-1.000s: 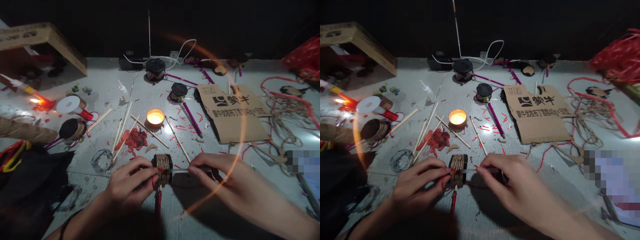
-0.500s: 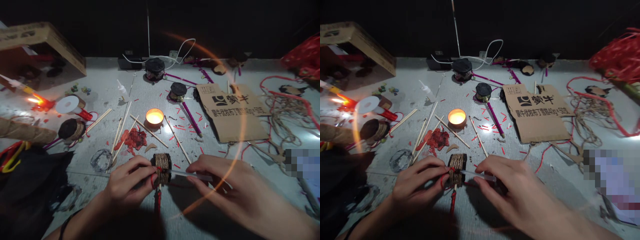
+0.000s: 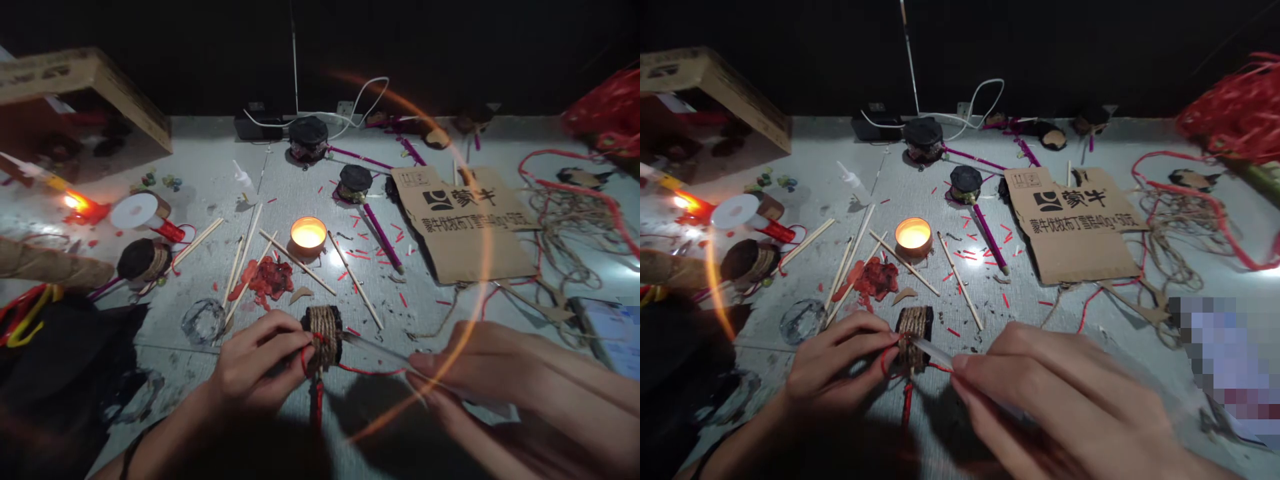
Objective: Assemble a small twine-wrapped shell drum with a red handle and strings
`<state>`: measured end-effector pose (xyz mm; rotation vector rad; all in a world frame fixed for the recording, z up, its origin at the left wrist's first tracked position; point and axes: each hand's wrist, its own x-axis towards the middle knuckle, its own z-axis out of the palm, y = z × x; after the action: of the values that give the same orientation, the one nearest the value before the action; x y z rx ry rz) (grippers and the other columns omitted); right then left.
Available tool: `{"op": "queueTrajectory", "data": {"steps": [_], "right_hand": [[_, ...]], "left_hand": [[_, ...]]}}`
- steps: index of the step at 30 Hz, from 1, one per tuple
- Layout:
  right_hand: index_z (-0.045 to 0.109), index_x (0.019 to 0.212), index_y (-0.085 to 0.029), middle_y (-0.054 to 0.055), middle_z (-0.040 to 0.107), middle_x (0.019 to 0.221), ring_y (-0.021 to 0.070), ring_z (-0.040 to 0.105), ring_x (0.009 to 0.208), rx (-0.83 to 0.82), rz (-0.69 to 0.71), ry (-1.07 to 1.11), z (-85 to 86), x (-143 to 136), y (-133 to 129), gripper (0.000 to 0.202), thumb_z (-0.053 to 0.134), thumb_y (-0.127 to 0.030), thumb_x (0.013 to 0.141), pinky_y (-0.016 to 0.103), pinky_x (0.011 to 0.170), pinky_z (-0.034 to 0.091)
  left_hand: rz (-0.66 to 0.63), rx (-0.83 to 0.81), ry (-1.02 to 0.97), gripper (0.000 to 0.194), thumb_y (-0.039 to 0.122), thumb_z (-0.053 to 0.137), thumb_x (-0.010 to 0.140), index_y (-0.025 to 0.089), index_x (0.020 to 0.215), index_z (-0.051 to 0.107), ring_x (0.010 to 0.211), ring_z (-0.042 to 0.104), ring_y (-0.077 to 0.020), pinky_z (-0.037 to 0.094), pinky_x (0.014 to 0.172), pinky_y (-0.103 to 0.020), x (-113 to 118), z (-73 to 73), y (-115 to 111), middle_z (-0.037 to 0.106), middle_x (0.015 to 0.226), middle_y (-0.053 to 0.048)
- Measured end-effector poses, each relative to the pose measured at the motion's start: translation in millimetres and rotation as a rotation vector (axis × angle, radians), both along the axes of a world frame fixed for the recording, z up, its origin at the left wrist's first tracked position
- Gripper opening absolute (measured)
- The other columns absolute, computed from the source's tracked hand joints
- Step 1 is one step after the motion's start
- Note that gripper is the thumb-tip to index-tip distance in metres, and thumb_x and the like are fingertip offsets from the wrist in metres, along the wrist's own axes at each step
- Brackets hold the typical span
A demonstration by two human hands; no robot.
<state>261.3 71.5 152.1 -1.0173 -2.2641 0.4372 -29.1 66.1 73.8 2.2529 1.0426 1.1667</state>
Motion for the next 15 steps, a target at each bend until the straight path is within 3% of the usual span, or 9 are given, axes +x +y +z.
{"op": "queueTrajectory", "data": {"steps": [9,15], "right_hand": [[0.067,0.109,-0.022,0.003,0.078,0.091,0.0143,0.074,0.072,-0.032,0.151,-0.077,-8.2,-8.9,8.7,0.018,0.049,-0.016,0.111,0.023,0.066,0.059],[0.068,0.092,-0.020,0.005,0.075,0.081,0.0145,0.066,0.061,0.018,0.159,-0.112,-9.0,-18.0,9.6,0.046,0.030,-0.024,0.119,0.026,0.056,0.054]], "left_hand": [[-0.017,0.017,-0.006,0.019,-0.002,0.073,0.093,0.008,0.108,0.076,0.082,0.074,-0.0148,0.065,0.070,-0.023,0.5,2.2,1.3,0.075,0.097,-0.011],[-0.009,0.009,-0.006,0.019,-0.004,0.072,0.093,0.008,0.107,0.077,0.082,0.074,-0.0147,0.064,0.072,-0.023,1.2,1.9,0.1,0.074,0.096,-0.011]]}}
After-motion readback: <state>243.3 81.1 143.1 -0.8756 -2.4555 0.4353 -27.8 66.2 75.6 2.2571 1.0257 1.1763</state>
